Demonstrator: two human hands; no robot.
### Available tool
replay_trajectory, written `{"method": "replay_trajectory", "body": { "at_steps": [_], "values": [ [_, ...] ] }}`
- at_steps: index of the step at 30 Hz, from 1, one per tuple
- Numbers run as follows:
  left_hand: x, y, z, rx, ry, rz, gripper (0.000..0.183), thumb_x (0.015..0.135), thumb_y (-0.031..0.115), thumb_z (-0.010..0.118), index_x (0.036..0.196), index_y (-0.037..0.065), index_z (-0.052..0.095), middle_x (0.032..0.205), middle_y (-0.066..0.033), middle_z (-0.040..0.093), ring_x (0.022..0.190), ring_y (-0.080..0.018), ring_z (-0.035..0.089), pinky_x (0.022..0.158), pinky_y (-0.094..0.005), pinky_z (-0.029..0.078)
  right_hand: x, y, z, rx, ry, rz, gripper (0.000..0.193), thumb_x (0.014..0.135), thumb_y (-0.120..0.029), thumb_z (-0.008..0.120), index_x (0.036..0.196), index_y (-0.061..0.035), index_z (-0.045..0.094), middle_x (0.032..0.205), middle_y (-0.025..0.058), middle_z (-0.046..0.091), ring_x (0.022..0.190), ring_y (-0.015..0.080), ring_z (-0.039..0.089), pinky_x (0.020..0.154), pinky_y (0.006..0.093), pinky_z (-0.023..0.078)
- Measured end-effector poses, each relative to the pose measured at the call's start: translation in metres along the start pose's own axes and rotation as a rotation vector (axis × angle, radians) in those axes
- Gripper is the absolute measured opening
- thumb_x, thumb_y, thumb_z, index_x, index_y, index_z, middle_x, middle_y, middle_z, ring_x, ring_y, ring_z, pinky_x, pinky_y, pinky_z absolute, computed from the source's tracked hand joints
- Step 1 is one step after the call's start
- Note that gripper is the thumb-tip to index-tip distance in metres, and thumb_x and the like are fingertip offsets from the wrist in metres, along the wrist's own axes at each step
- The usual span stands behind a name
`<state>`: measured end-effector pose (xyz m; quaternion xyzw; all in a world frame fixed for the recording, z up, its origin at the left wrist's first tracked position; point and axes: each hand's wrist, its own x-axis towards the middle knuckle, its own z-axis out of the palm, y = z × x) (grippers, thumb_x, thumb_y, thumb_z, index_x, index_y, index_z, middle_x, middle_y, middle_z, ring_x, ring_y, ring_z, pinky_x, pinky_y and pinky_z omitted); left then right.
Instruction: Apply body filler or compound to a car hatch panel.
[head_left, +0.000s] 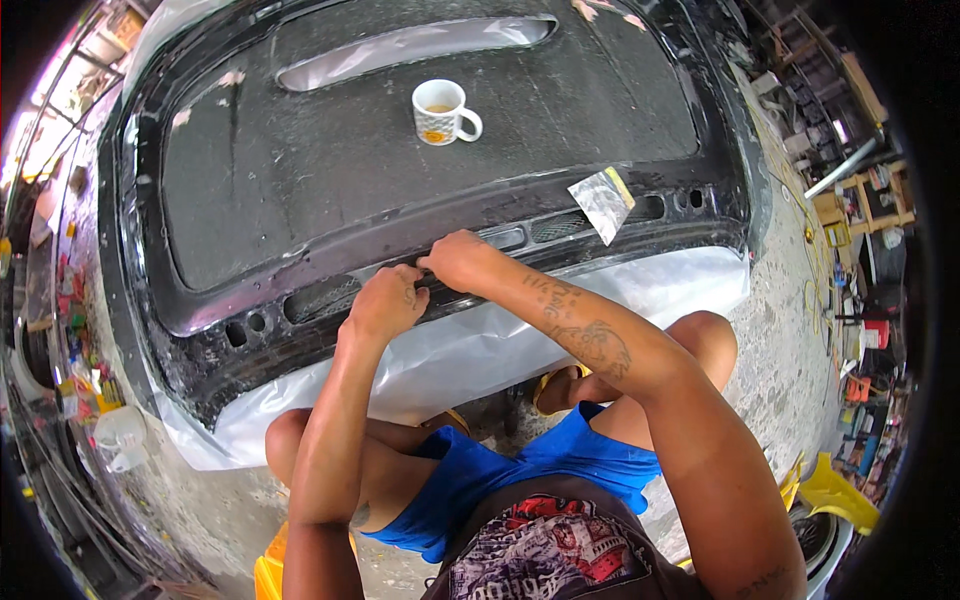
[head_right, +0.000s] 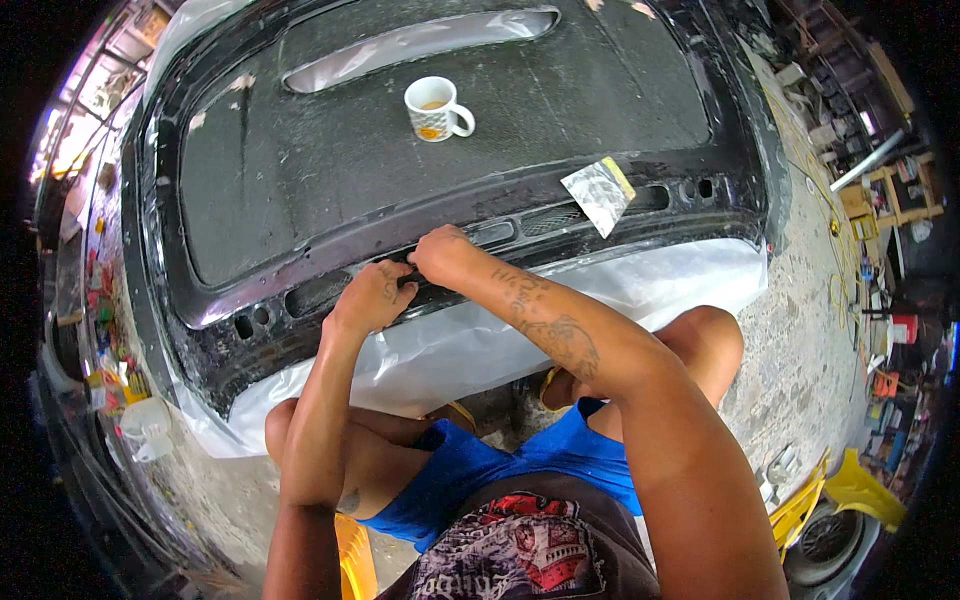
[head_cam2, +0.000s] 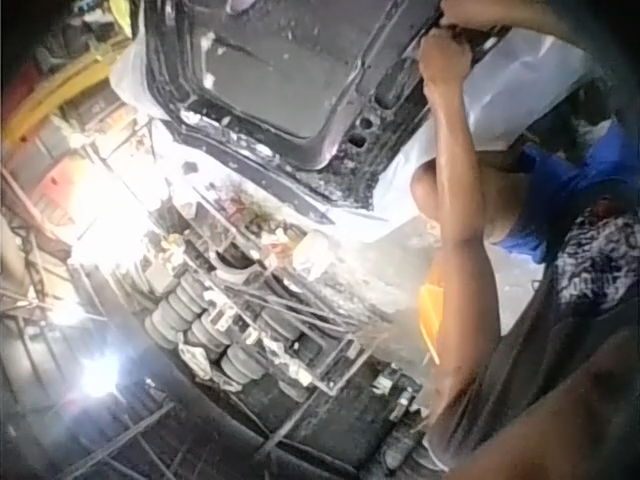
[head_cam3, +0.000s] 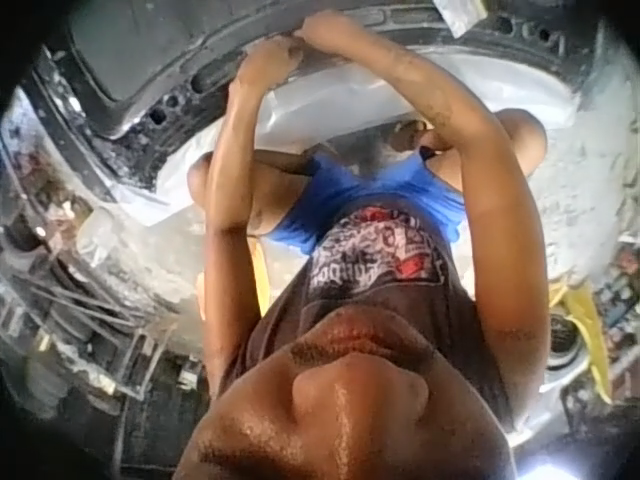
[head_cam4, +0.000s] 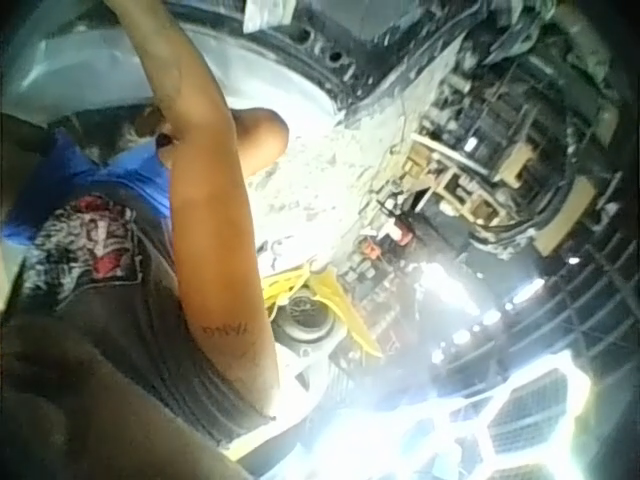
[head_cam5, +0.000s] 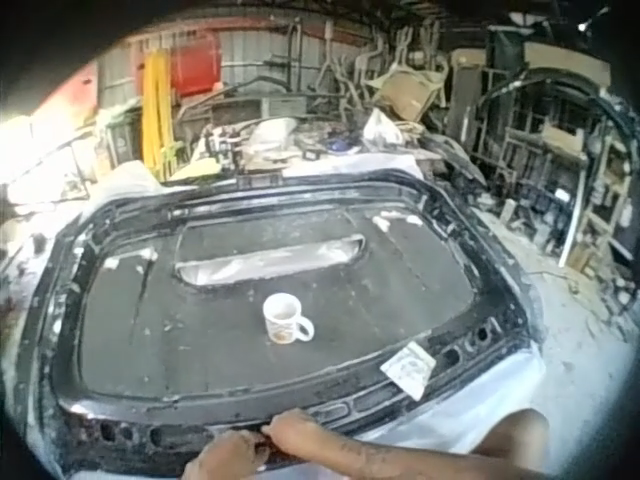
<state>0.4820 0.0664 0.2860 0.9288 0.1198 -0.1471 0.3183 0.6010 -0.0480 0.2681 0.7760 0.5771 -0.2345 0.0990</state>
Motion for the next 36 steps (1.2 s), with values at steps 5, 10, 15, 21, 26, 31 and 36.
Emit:
{"method": "replay_trajectory", "body": {
  "at_steps": [5, 10, 15, 21, 26, 31, 36],
  "values": [
    [-0.002, 0.009, -0.005, 0.003, -0.025, -0.055, 0.04, 0.087, 0.024, 0.061, 0.119, 0.001, 0.065, 0.087, -0.0248, 0.068, 0.085, -0.0365, 0.068, 0.081, -0.0411, 0.052, 0.004, 0.001, 0.0, -0.011, -0.065, 0.039, 0.027, 0.094, -0.02, 0.055, 0.119, -0.0199, 0.064, 0.107, 0.0048, 0.07, 0.102, 0.0278, 0.068, 0.08, 0.0405, 0.055],
    [-0.001, 0.002, 0.001, -0.001, 0.013, -0.015, 0.041, 0.086, 0.023, 0.061, 0.119, -0.001, 0.064, 0.085, -0.0238, 0.068, 0.081, -0.0359, 0.069, 0.079, -0.041, 0.052, 0.006, 0.0, 0.003, -0.021, -0.085, 0.037, 0.029, 0.095, -0.021, 0.054, 0.122, -0.0193, 0.063, 0.108, 0.0049, 0.07, 0.102, 0.0276, 0.068, 0.08, 0.0408, 0.055],
    [0.0, 0.0, 0.006, 0.012, 0.062, 0.028, 0.039, 0.085, 0.022, 0.06, 0.117, -0.001, 0.065, 0.088, -0.0245, 0.068, 0.085, -0.0386, 0.067, 0.079, -0.0439, 0.052, 0.003, 0.002, 0.005, -0.016, -0.044, 0.015, 0.026, 0.095, -0.022, 0.053, 0.118, -0.0182, 0.065, 0.105, 0.0062, 0.071, 0.099, 0.0281, 0.069, 0.079, 0.041, 0.055],
    [0.013, -0.017, 0.022, 0.06, 0.076, 0.036, 0.03, 0.08, 0.019, 0.06, 0.103, 0.001, 0.069, 0.089, -0.0247, 0.067, 0.087, -0.0412, 0.065, 0.079, -0.0485, 0.051, -0.001, 0.005, 0.006, -0.018, 0.128, -0.069, 0.019, 0.09, -0.018, 0.054, 0.101, -0.0153, 0.069, 0.089, 0.011, 0.071, 0.089, 0.0314, 0.069, 0.075, 0.0445, 0.055],
    [0.007, -0.001, 0.011, 0.024, 0.046, -0.054, 0.025, 0.079, 0.017, 0.059, 0.093, 0.0, 0.069, 0.089, -0.0239, 0.068, 0.088, -0.0398, 0.067, 0.08, -0.0479, 0.054, -0.004, 0.005, -0.008, -0.054, -0.032, -0.058, 0.037, 0.082, -0.009, 0.063, 0.118, -0.017, 0.064, 0.096, 0.0111, 0.07, 0.093, 0.032, 0.068, 0.076, 0.0439, 0.056],
    [-0.006, 0.005, -0.003, -0.019, 0.007, -0.092, 0.027, 0.078, 0.01, 0.056, 0.1, 0.002, 0.069, 0.095, -0.0252, 0.068, 0.092, -0.0401, 0.067, 0.08, -0.0481, 0.054, 0.0, 0.002, -0.005, -0.033, -0.009, -0.044, 0.051, 0.076, -0.001, 0.065, 0.125, -0.0167, 0.06, 0.097, 0.0153, 0.069, 0.094, 0.036, 0.067, 0.078, 0.0461, 0.055],
    [0.002, 0.009, 0.006, 0.016, -0.006, -0.092, 0.034, 0.074, 0.007, 0.059, 0.106, 0.007, 0.07, 0.097, -0.0207, 0.07, 0.095, -0.037, 0.068, 0.081, -0.0452, 0.055, -0.007, 0.007, -0.01, -0.081, -0.079, -0.055, 0.073, 0.071, 0.006, 0.065, 0.136, -0.0225, 0.05, 0.098, 0.0173, 0.068, 0.095, 0.0369, 0.066, 0.08, 0.0469, 0.054]
  ]
}}
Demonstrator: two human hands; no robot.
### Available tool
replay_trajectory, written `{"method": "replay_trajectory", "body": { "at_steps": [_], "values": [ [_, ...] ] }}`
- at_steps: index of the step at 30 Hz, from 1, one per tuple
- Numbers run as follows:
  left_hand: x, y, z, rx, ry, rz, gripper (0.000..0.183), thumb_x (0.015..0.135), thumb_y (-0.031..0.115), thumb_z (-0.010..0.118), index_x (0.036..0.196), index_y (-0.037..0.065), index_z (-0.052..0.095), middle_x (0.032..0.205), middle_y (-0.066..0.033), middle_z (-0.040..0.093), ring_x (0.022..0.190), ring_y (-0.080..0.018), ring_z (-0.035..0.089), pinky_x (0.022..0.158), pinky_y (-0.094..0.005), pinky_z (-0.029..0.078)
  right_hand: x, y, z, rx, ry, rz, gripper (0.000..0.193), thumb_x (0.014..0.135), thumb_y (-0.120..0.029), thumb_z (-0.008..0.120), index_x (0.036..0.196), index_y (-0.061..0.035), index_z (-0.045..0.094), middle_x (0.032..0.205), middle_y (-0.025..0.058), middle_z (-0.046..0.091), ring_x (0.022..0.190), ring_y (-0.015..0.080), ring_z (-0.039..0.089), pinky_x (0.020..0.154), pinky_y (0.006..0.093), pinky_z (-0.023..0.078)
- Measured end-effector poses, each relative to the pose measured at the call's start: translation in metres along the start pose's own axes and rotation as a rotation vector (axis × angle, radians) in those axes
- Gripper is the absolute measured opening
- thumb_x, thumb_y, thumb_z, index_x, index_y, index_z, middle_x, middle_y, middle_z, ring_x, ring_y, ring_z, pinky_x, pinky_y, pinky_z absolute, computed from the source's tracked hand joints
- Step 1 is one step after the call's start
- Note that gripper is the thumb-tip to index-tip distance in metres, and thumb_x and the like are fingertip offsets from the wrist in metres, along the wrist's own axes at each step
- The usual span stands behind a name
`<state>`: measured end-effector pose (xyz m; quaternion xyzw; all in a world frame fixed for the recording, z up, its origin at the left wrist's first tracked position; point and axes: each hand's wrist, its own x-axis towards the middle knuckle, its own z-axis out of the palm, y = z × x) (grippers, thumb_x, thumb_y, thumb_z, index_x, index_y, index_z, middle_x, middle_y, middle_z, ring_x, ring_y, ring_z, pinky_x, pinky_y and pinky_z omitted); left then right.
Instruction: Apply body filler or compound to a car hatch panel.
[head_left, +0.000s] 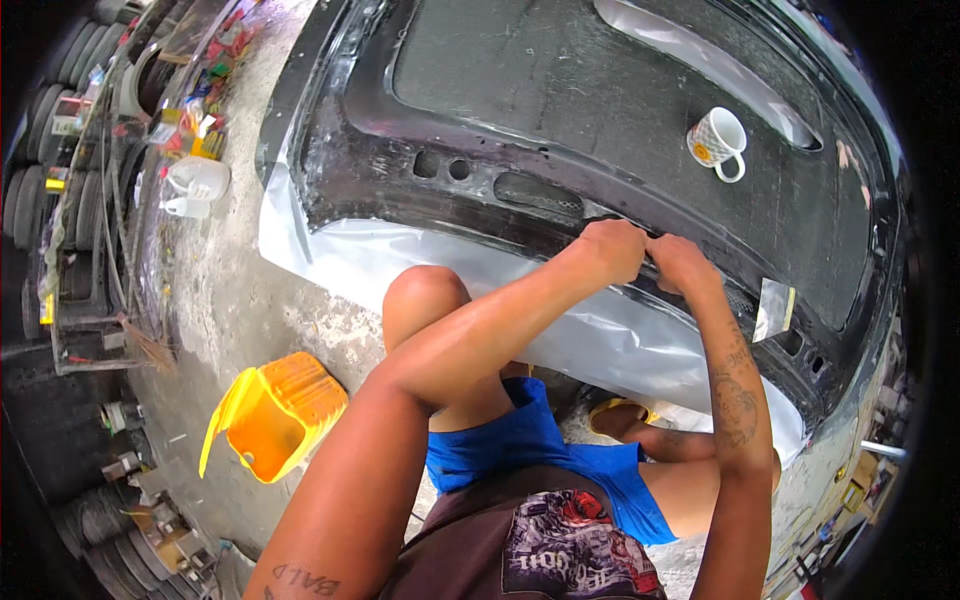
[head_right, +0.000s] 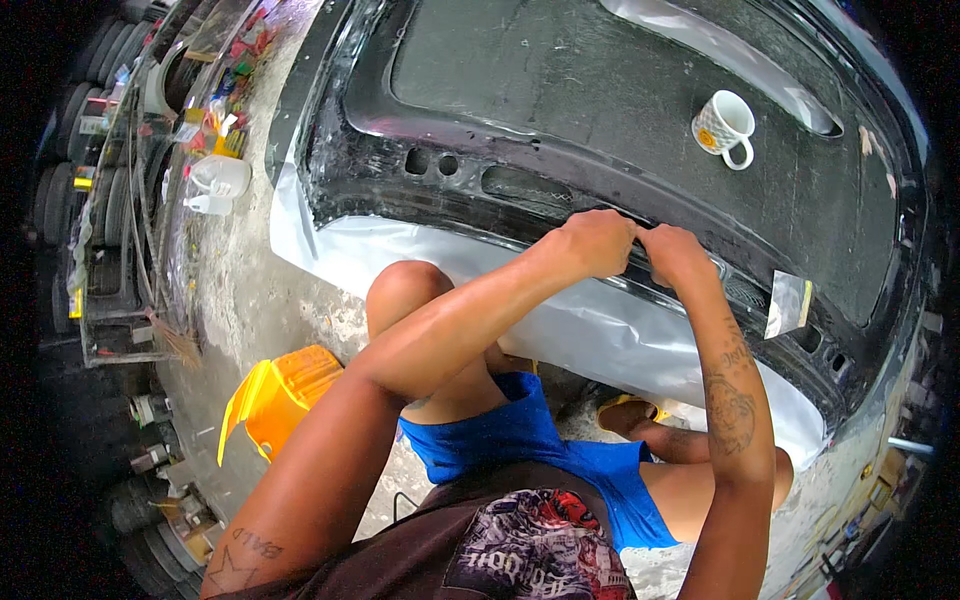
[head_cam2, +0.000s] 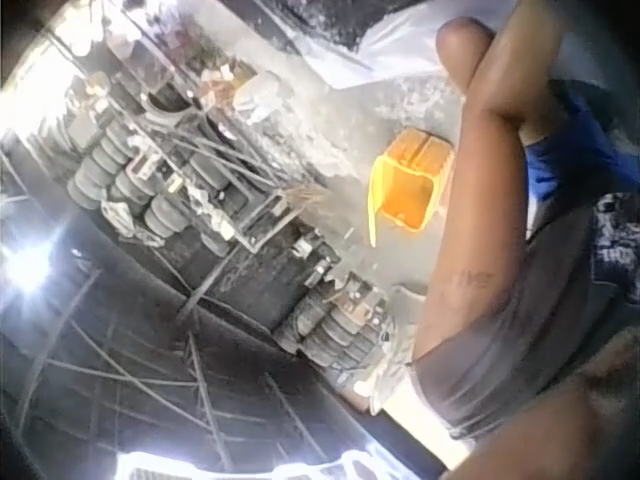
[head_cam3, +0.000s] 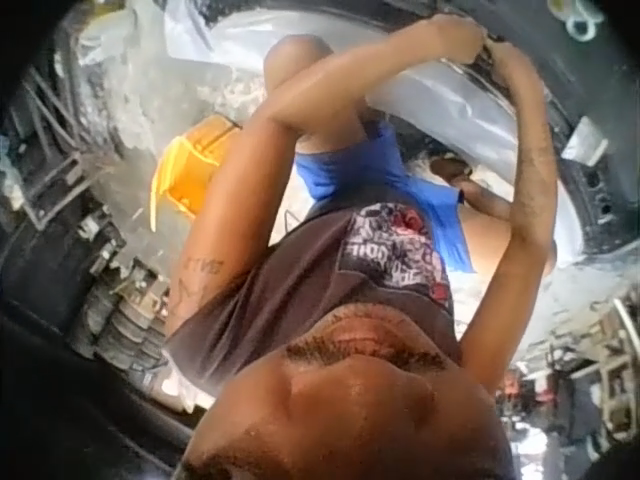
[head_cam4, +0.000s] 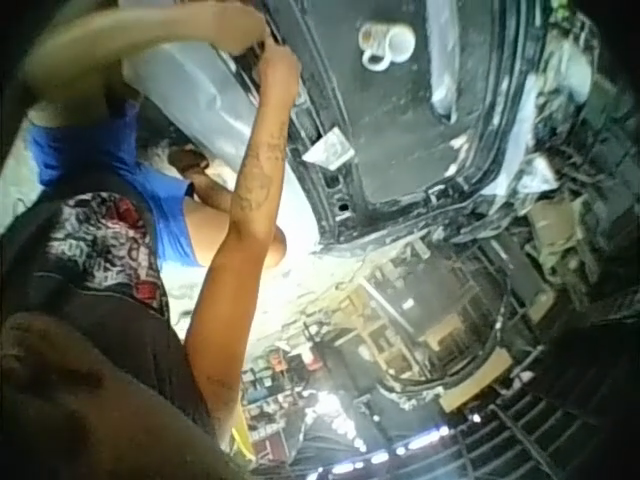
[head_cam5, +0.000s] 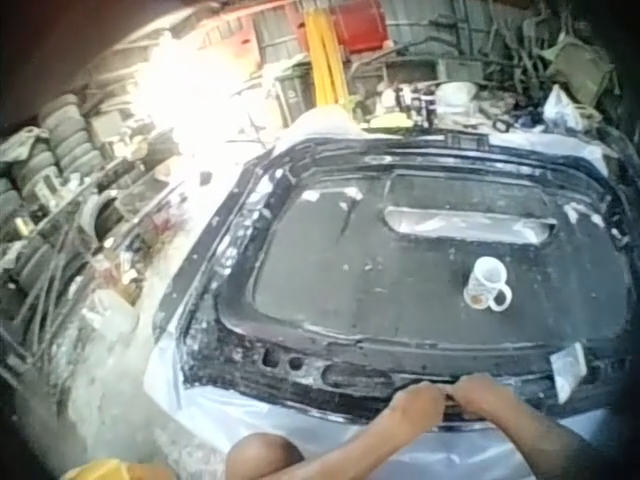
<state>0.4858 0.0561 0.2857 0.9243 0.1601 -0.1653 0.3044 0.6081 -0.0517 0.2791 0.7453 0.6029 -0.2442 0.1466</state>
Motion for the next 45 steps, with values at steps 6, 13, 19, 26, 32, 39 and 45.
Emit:
{"method": "replay_trajectory", "body": {
  "at_steps": [6, 13, 19, 26, 32, 39, 45],
  "values": [
    [-0.012, 0.003, -0.012, -0.075, -0.005, 0.003, 0.031, 0.074, 0.007, 0.059, 0.103, 0.002, 0.069, 0.096, -0.0211, 0.07, 0.094, -0.0372, 0.068, 0.081, -0.0452, 0.055, 0.004, 0.001, 0.003, 0.025, 0.033, -0.014, 0.068, 0.072, 0.002, 0.066, 0.134, -0.0199, 0.052, 0.098, 0.0153, 0.069, 0.095, 0.0361, 0.066, 0.078, 0.0458, 0.055],
    [-0.003, -0.007, -0.001, -0.024, 0.021, 0.051, 0.026, 0.079, 0.015, 0.06, 0.099, 0.0, 0.068, 0.095, -0.0227, 0.068, 0.092, -0.0395, 0.067, 0.081, -0.0472, 0.054, 0.004, -0.005, -0.002, 0.024, 0.023, 0.046, 0.053, 0.077, 0.001, 0.064, 0.127, -0.0156, 0.059, 0.096, 0.0129, 0.07, 0.092, 0.0337, 0.067, 0.076, 0.044, 0.055],
    [0.005, -0.014, 0.01, -0.036, 0.063, 0.046, 0.025, 0.08, 0.016, 0.06, 0.097, 0.0, 0.068, 0.093, -0.0234, 0.068, 0.089, -0.0402, 0.066, 0.08, -0.0473, 0.053, 0.001, -0.005, -0.003, 0.031, 0.066, 0.01, 0.048, 0.078, 0.0, 0.064, 0.123, -0.0162, 0.061, 0.096, 0.0112, 0.07, 0.092, 0.032, 0.068, 0.075, 0.0435, 0.055],
    [0.003, -0.008, 0.004, -0.028, 0.038, 0.009, 0.027, 0.081, 0.018, 0.061, 0.1, 0.001, 0.068, 0.091, -0.024, 0.068, 0.087, -0.041, 0.066, 0.078, -0.0474, 0.053, 0.002, -0.004, 0.001, 0.033, 0.062, 0.017, 0.032, 0.083, -0.007, 0.061, 0.114, -0.0147, 0.064, 0.096, 0.0097, 0.07, 0.094, 0.0302, 0.068, 0.075, 0.0425, 0.055],
    [0.005, -0.022, 0.015, 0.001, 0.133, 0.149, 0.027, 0.082, 0.018, 0.061, 0.099, -0.001, 0.068, 0.085, -0.024, 0.067, 0.081, -0.0411, 0.066, 0.076, -0.0476, 0.052, 0.009, -0.005, 0.018, 0.035, 0.198, 0.016, 0.022, 0.092, -0.019, 0.051, 0.106, -0.0173, 0.068, 0.088, 0.0096, 0.07, 0.088, 0.03, 0.069, 0.074, 0.0431, 0.055],
    [0.001, -0.009, 0.002, -0.024, 0.017, 0.082, 0.029, 0.083, 0.017, 0.061, 0.105, -0.002, 0.067, 0.086, -0.0231, 0.067, 0.079, -0.0403, 0.066, 0.076, -0.0469, 0.052, 0.009, -0.003, 0.021, 0.069, 0.217, 0.04, 0.023, 0.095, -0.021, 0.048, 0.105, -0.0169, 0.069, 0.088, 0.0106, 0.07, 0.087, 0.0309, 0.069, 0.072, 0.0437, 0.055],
    [0.001, -0.008, 0.001, -0.004, 0.015, 0.059, 0.032, 0.083, 0.016, 0.062, 0.109, -0.002, 0.067, 0.097, -0.0225, 0.068, 0.09, -0.0385, 0.066, 0.082, -0.0441, 0.052, 0.007, -0.003, 0.017, 0.072, 0.186, 0.037, 0.024, 0.095, -0.021, 0.048, 0.108, -0.0171, 0.069, 0.089, 0.0103, 0.07, 0.089, 0.0309, 0.069, 0.074, 0.0434, 0.055]
  ]
}}
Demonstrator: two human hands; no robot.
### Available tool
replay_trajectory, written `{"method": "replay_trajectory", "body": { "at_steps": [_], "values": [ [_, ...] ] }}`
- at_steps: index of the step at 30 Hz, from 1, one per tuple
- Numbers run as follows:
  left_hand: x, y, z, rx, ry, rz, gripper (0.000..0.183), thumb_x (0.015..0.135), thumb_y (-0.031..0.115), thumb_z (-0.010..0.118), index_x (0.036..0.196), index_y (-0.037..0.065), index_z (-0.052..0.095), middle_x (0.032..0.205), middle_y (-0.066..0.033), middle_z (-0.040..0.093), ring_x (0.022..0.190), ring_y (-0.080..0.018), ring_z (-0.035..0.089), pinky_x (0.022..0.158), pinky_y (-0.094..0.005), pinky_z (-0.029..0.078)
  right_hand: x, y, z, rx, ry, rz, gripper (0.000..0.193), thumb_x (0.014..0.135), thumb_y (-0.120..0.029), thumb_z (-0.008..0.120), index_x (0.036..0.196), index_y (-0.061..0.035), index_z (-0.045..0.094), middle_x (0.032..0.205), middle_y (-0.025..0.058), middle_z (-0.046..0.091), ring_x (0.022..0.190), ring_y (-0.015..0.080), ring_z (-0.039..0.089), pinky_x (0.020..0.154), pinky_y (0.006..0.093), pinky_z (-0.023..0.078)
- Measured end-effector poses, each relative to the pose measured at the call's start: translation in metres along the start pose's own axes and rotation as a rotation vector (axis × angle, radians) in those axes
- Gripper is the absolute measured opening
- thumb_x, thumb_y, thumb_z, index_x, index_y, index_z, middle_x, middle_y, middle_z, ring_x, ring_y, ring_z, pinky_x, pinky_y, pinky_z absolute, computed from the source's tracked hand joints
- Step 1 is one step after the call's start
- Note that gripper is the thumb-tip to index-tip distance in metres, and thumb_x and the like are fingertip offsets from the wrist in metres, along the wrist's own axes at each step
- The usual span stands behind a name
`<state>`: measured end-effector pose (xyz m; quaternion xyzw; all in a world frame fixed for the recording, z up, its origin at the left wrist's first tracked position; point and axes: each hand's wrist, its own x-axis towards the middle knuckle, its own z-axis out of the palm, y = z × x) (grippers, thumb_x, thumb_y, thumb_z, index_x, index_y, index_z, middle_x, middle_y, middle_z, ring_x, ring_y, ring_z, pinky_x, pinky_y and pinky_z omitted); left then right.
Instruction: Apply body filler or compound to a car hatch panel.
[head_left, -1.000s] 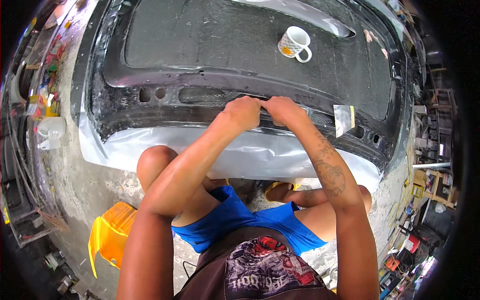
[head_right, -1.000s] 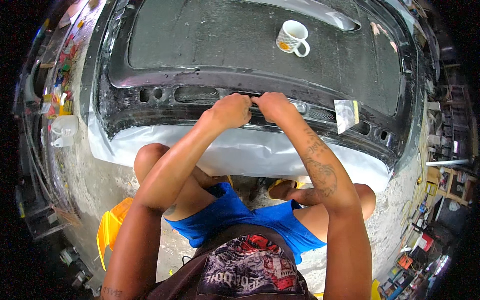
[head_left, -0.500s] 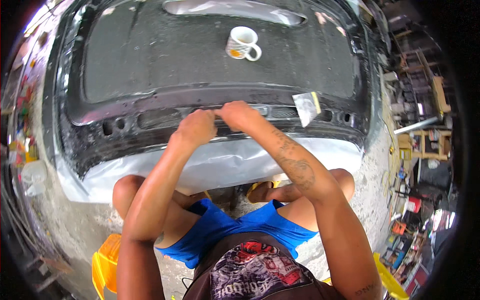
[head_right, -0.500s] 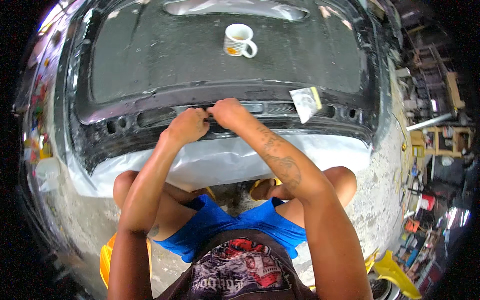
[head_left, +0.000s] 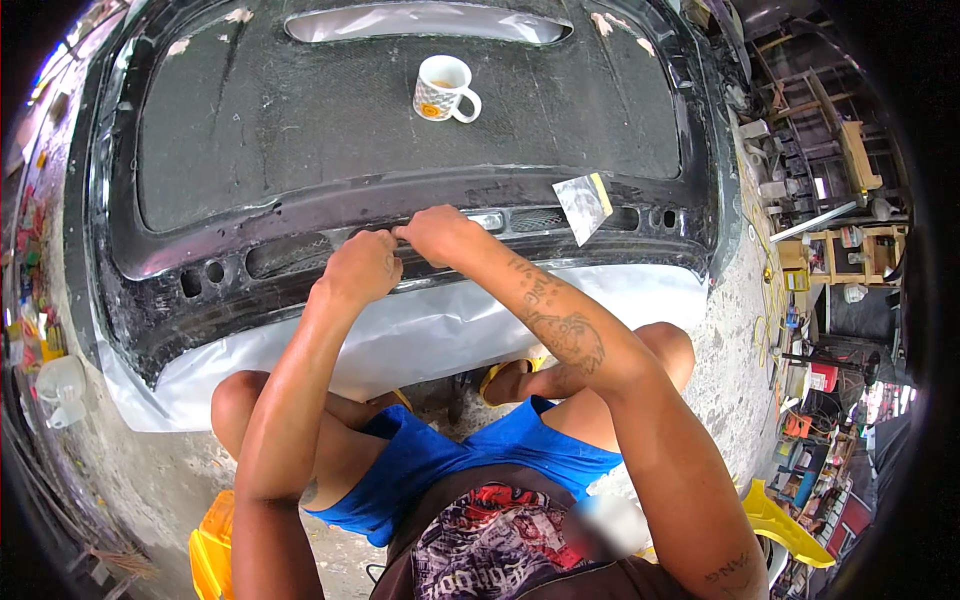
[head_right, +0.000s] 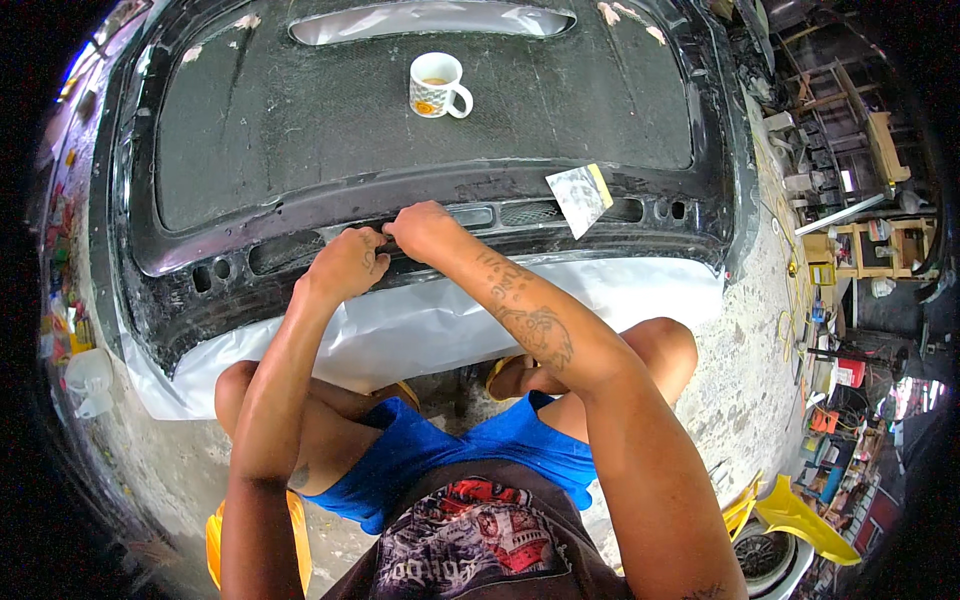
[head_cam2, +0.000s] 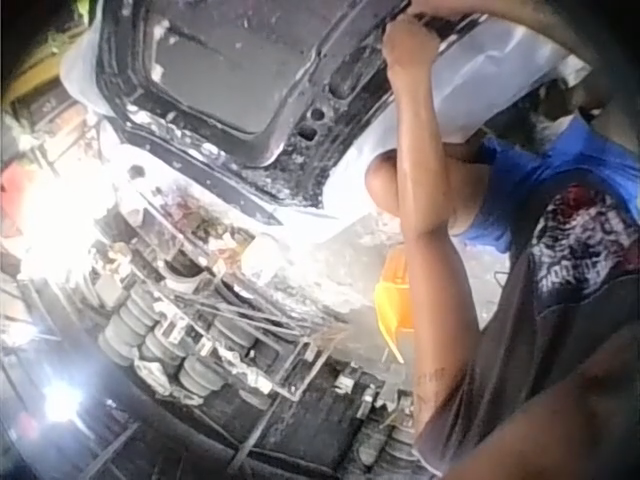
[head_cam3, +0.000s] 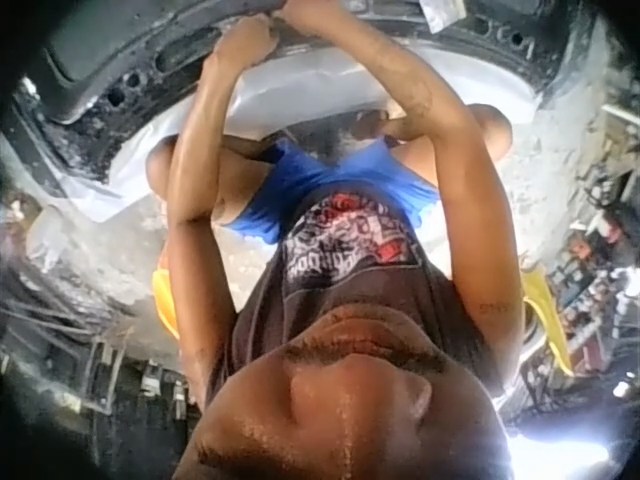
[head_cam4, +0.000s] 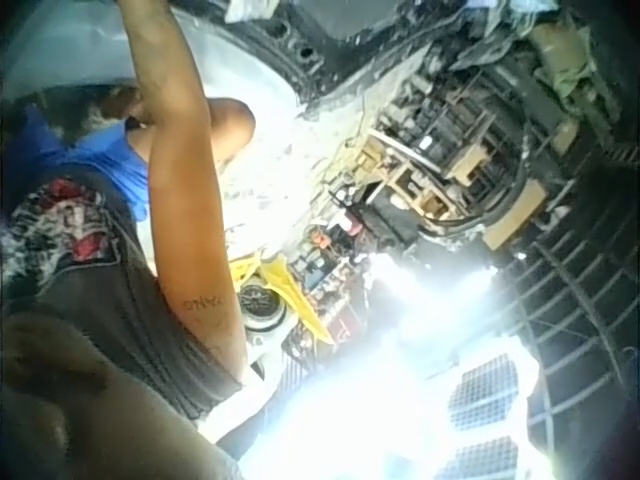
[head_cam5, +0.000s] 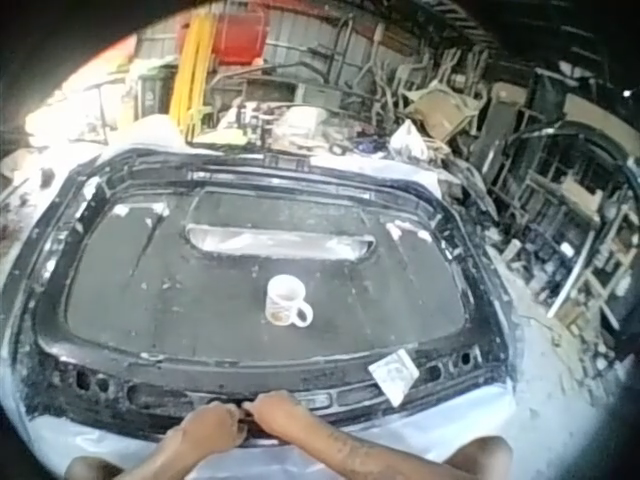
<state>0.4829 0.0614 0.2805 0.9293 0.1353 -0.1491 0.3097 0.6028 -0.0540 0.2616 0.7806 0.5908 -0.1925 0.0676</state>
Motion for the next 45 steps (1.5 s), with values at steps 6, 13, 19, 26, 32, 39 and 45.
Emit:
{"method": "replay_trajectory", "body": {
  "at_steps": [6, 13, 19, 26, 32, 39, 45],
  "values": [
    [-0.001, 0.002, 0.0, -0.023, -0.014, -0.037, 0.034, 0.084, 0.018, 0.063, 0.112, -0.001, 0.067, 0.1, -0.0221, 0.068, 0.096, -0.0385, 0.065, 0.085, -0.043, 0.052, 0.001, -0.004, -0.016, -0.032, -0.178, 0.024, 0.052, 0.079, 0.0, 0.064, 0.128, -0.0175, 0.058, 0.096, 0.011, 0.071, 0.094, 0.0319, 0.068, 0.075, 0.0428, 0.055],
    [-0.001, 0.001, 0.004, 0.051, 0.023, -0.032, 0.029, 0.081, 0.018, 0.06, 0.102, -0.001, 0.068, 0.094, -0.0251, 0.068, 0.091, -0.0405, 0.066, 0.081, -0.0486, 0.053, 0.001, 0.0, -0.006, -0.028, -0.071, -0.037, 0.023, 0.088, -0.015, 0.057, 0.11, -0.0156, 0.066, 0.091, 0.0103, 0.07, 0.092, 0.0312, 0.068, 0.075, 0.0451, 0.055],
    [-0.015, 0.007, -0.006, -0.059, 0.079, 0.073, 0.029, 0.074, 0.011, 0.06, 0.101, 0.005, 0.07, 0.097, -0.0224, 0.069, 0.095, -0.0392, 0.066, 0.082, -0.0489, 0.054, -0.004, 0.003, -0.021, 0.029, -0.138, -0.079, 0.043, 0.077, -0.002, 0.063, 0.117, -0.017, 0.059, 0.098, 0.0181, 0.068, 0.094, 0.0395, 0.065, 0.078, 0.0486, 0.053],
    [0.006, 0.022, 0.004, 0.12, 0.029, 0.083, 0.031, 0.084, 0.024, 0.062, 0.11, 0.011, 0.072, 0.107, -0.0089, 0.072, 0.104, -0.0263, 0.068, 0.082, -0.0421, 0.055, 0.02, 0.114, 0.057, 0.105, -0.121, -0.269, 0.059, 0.047, 0.004, 0.079, 0.104, -0.0056, 0.065, 0.107, 0.02, 0.066, 0.103, 0.0415, 0.06, 0.086, 0.0438, 0.05],
    [0.02, 0.009, 0.02, 0.085, -0.025, -0.117, 0.034, 0.083, 0.026, 0.067, 0.115, 0.013, 0.071, 0.118, -0.0082, 0.069, 0.111, -0.0254, 0.065, 0.086, -0.0392, 0.052, 0.02, 0.049, 0.021, 0.15, -0.162, -0.084, 0.047, 0.056, 0.009, 0.075, 0.101, -0.0019, 0.068, 0.096, 0.022, 0.069, 0.091, 0.0371, 0.067, 0.077, 0.042, 0.051],
    [0.019, 0.035, 0.007, 0.011, -0.026, -0.059, 0.033, 0.084, 0.023, 0.069, 0.115, 0.013, 0.071, 0.122, -0.0065, 0.067, 0.115, -0.0245, 0.063, 0.089, -0.0379, 0.052, -0.001, 0.052, 0.001, 0.054, -0.251, 0.023, 0.048, 0.062, 0.005, 0.075, 0.109, -0.0018, 0.066, 0.11, 0.0209, 0.067, 0.104, 0.0361, 0.064, 0.087, 0.0412, 0.05],
    [-0.013, -0.009, 0.009, -0.044, 0.033, -0.065, 0.026, 0.082, 0.017, 0.063, 0.106, 0.017, 0.072, 0.104, -0.0163, 0.07, 0.1, -0.0318, 0.068, 0.083, -0.0445, 0.055, 0.014, 0.015, 0.006, 0.062, -0.125, -0.172, 0.026, 0.086, -0.013, 0.054, 0.109, -0.0115, 0.064, 0.104, 0.0222, 0.065, 0.1, 0.0398, 0.061, 0.085, 0.0471, 0.049]
  ]
}}
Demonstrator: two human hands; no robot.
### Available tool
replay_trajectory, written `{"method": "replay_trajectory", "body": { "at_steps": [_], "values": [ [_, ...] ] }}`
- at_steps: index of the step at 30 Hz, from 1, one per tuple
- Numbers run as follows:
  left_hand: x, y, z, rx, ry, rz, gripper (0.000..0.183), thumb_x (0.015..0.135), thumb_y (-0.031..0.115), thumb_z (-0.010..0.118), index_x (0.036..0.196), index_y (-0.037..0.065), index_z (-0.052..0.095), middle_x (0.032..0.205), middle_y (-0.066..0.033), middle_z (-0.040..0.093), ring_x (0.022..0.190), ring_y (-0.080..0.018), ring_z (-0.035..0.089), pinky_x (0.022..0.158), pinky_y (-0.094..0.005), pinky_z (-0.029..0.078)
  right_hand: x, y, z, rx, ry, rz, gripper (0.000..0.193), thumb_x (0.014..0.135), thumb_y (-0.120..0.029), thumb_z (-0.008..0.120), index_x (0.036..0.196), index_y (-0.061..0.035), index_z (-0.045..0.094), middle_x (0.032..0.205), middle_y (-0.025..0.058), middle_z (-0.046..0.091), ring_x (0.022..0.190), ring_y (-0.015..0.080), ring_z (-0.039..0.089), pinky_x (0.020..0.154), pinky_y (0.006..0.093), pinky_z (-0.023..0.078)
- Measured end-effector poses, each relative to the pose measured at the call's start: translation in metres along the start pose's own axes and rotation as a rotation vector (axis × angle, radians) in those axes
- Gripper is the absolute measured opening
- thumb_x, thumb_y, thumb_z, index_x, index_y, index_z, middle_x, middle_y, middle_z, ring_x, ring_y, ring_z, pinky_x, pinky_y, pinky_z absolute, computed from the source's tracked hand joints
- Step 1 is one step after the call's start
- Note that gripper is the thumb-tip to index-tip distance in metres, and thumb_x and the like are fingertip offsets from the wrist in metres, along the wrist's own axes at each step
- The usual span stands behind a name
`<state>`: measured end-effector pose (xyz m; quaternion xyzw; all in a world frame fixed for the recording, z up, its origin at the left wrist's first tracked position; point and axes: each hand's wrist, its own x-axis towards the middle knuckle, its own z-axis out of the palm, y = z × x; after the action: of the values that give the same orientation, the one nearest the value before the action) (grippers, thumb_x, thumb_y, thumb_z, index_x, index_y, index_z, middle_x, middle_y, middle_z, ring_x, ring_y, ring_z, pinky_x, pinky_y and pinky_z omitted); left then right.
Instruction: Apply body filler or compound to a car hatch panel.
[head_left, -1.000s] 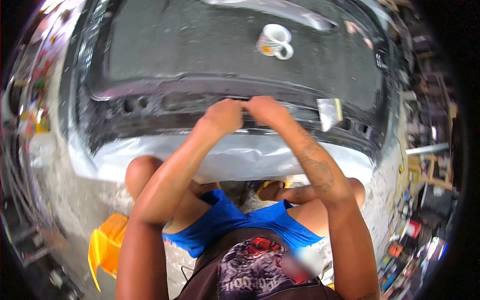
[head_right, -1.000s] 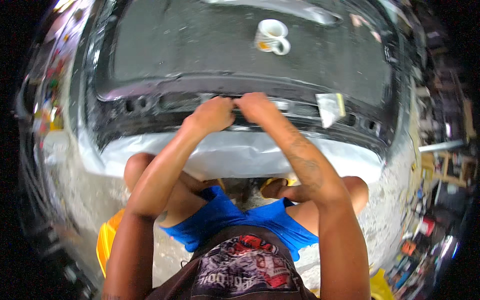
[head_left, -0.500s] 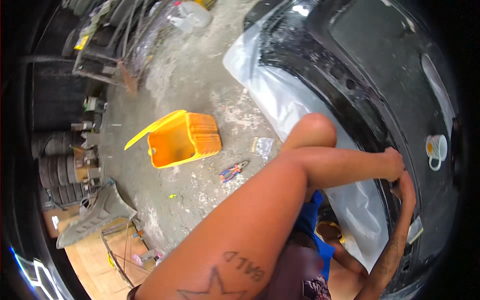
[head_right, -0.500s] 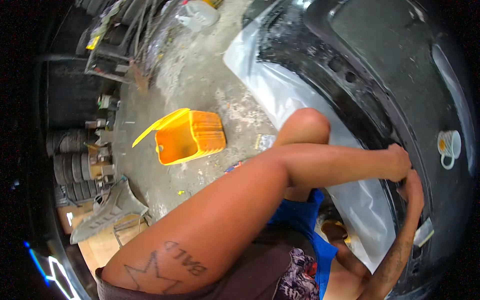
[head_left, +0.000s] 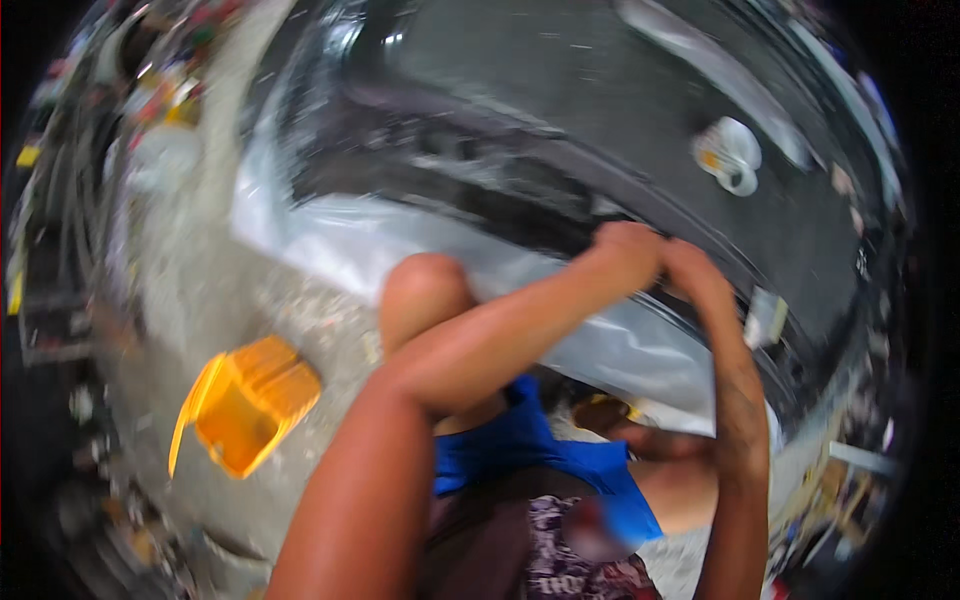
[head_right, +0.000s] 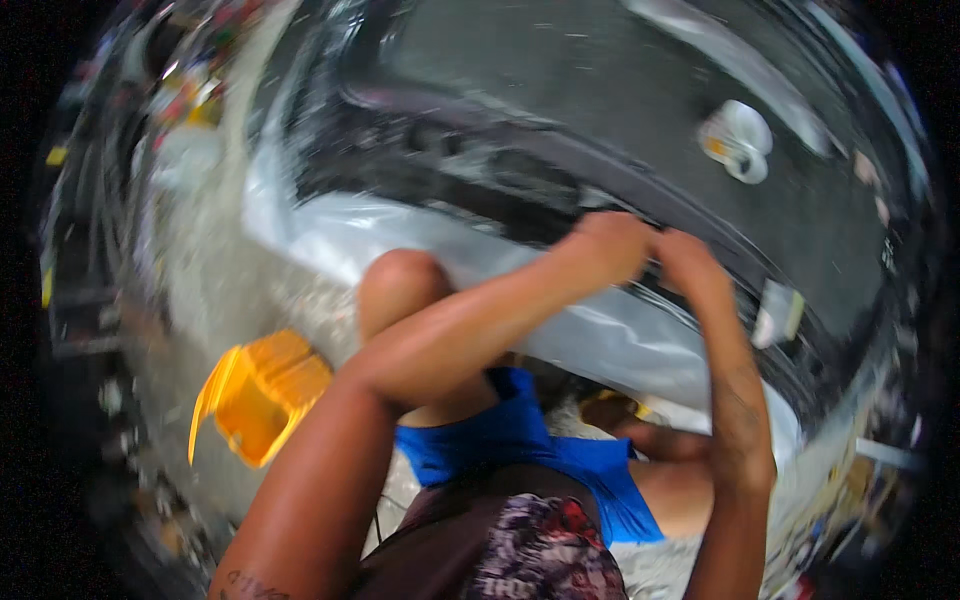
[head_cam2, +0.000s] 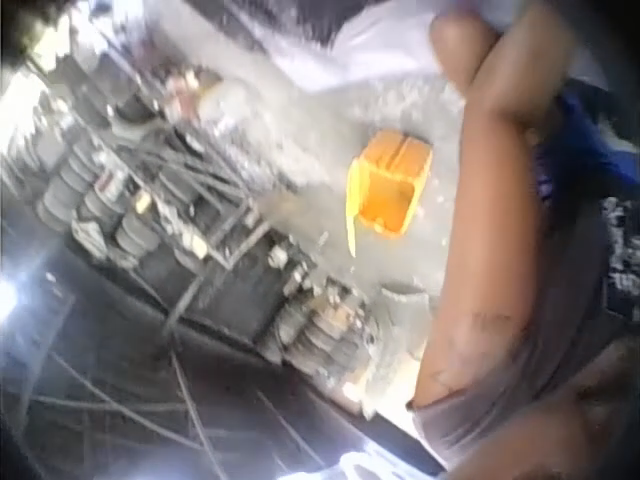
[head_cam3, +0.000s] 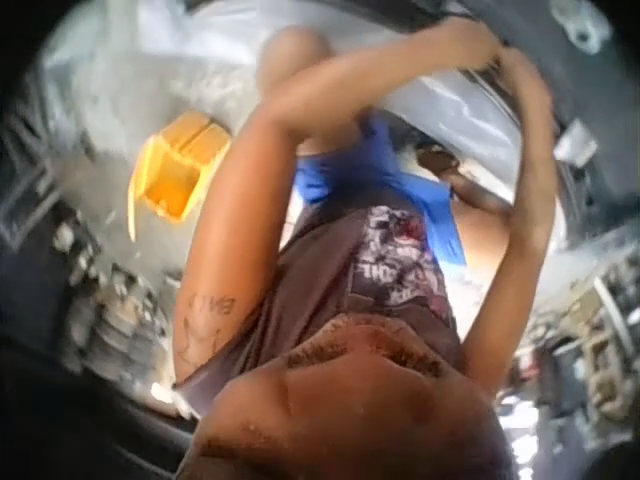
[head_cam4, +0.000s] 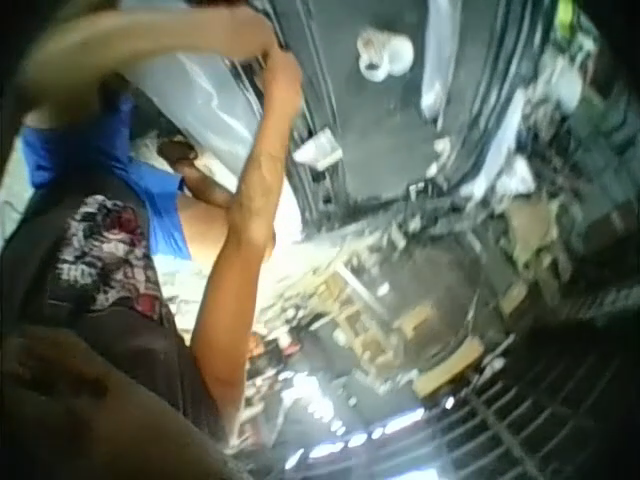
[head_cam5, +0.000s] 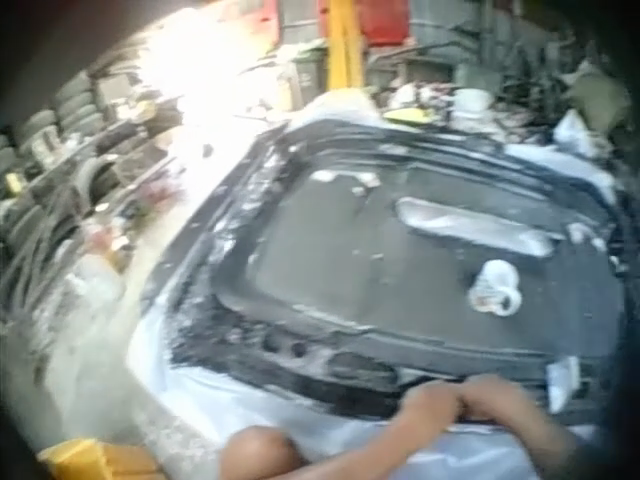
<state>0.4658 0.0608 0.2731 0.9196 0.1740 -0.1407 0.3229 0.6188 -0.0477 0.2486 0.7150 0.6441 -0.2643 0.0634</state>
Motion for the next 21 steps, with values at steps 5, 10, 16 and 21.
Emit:
{"method": "replay_trajectory", "body": {
  "at_steps": [5, 10, 16, 21],
  "values": [
    [0.001, 0.014, -0.014, -0.029, -0.011, 0.064, 0.03, 0.079, 0.011, 0.058, 0.107, 0.003, 0.068, 0.095, -0.0246, 0.068, 0.093, -0.0401, 0.067, 0.081, -0.0484, 0.054, -0.013, -0.012, -0.012, -0.038, 0.032, 0.114, 0.046, 0.075, -0.002, 0.067, 0.119, -0.0147, 0.06, 0.1, 0.0157, 0.068, 0.097, 0.0364, 0.065, 0.078, 0.0467, 0.054],
    [0.012, 0.007, -0.005, 0.012, -0.02, 0.006, 0.033, 0.081, 0.019, 0.06, 0.109, 0.001, 0.066, 0.096, -0.0235, 0.068, 0.093, -0.0395, 0.066, 0.083, -0.0457, 0.053, -0.012, -0.022, -0.019, -0.096, -0.004, 0.161, 0.044, 0.081, -0.005, 0.062, 0.123, -0.0188, 0.06, 0.095, 0.0096, 0.071, 0.093, 0.0305, 0.068, 0.075, 0.0427, 0.056],
    [0.013, 0.016, -0.009, 0.041, -0.037, -0.013, 0.034, 0.083, 0.021, 0.061, 0.111, 0.003, 0.066, 0.097, -0.0223, 0.069, 0.092, -0.0384, 0.066, 0.082, -0.0451, 0.053, -0.017, -0.023, -0.019, -0.108, -0.029, 0.21, 0.04, 0.088, -0.009, 0.057, 0.127, -0.0212, 0.06, 0.097, 0.0076, 0.071, 0.093, 0.0281, 0.069, 0.076, 0.0402, 0.056],
    [0.016, 0.011, -0.009, 0.027, -0.063, 0.014, 0.031, 0.084, 0.019, 0.061, 0.109, 0.002, 0.067, 0.093, -0.0216, 0.069, 0.087, -0.037, 0.067, 0.078, -0.0445, 0.053, -0.013, -0.02, -0.017, -0.112, -0.053, 0.201, 0.036, 0.091, -0.014, 0.053, 0.126, -0.0216, 0.061, 0.094, 0.0079, 0.071, 0.092, 0.0288, 0.069, 0.076, 0.0415, 0.056]
  ]
}}
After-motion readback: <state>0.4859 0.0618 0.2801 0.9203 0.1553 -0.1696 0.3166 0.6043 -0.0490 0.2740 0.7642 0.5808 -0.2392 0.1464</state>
